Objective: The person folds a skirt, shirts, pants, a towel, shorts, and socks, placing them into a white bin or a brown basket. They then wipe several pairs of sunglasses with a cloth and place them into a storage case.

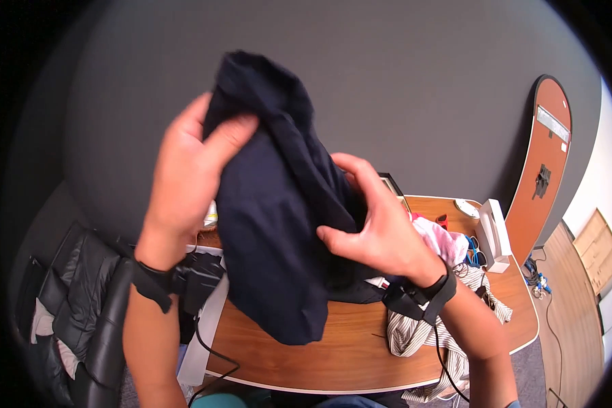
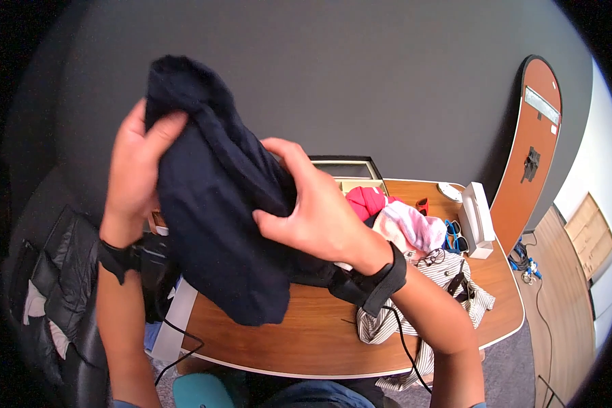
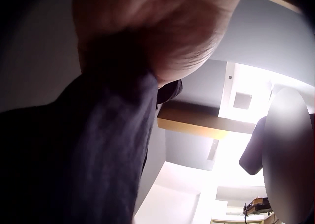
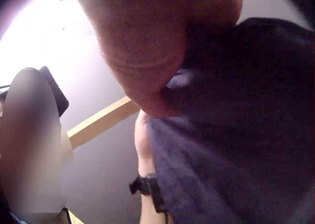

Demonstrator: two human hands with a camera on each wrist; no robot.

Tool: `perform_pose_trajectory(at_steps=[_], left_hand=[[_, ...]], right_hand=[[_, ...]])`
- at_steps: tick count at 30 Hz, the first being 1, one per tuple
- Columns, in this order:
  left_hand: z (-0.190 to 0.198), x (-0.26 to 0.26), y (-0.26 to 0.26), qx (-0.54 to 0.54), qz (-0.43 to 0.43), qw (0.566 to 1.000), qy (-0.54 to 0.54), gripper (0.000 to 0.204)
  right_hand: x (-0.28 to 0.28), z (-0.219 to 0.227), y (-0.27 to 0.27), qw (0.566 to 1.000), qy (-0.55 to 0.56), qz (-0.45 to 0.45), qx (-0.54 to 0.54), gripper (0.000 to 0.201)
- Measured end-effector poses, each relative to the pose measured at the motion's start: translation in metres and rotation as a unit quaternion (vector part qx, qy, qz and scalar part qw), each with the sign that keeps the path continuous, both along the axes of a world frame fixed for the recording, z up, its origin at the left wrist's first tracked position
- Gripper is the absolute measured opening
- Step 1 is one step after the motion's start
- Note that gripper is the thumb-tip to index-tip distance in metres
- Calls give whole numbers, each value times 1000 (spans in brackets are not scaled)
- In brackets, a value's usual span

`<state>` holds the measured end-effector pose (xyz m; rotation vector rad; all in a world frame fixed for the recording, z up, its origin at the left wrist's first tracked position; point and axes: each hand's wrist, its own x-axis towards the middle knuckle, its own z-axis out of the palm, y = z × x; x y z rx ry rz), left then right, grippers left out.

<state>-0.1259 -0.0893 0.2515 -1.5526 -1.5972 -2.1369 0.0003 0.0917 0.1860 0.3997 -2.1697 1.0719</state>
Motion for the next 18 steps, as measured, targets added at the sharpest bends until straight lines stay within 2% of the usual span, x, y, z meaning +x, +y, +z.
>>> perform_pose_trajectory(at_steps=[2, 4, 5, 6, 9, 10, 11, 14, 16, 18], left_hand=[[19, -8, -8, 26, -9, 1000, -4, 26], [45, -11, -17, 40, 16, 998, 36, 29], [61, -13, -22, 50, 32, 997, 59, 31], [77, -17, -29, 59, 48, 994, 82, 32], [129, -27, -47, 59, 65, 984, 152, 40], [131, -23, -43, 93, 35, 977, 189, 34], [132, -3, -32, 124, 3, 967, 224, 29], [151, -14, -48, 106, -27, 963, 247, 29], [161, -22, -54, 98, -36, 980, 171, 29], [156, -16, -54, 113, 3, 982, 155, 28]], right_hand=[[-1, -6, 1, 1000, 7, 1, 5, 77], [1, -5, 0, 999, -41, -35, 2, 77], [-6, -11, 3, 998, 29, -49, 14, 71], [-9, -9, 4, 998, 33, -47, 14, 71], [-15, 0, 12, 997, -65, 10, -39, 45], [-17, 2, 14, 997, -62, 13, -39, 45], [-19, 3, 15, 992, -95, 56, -68, 45], [-22, -1, 20, 974, -149, 133, -103, 50], [-23, -11, 19, 977, -132, 143, -81, 50], [-28, -29, 16, 958, -156, 194, -140, 42]])
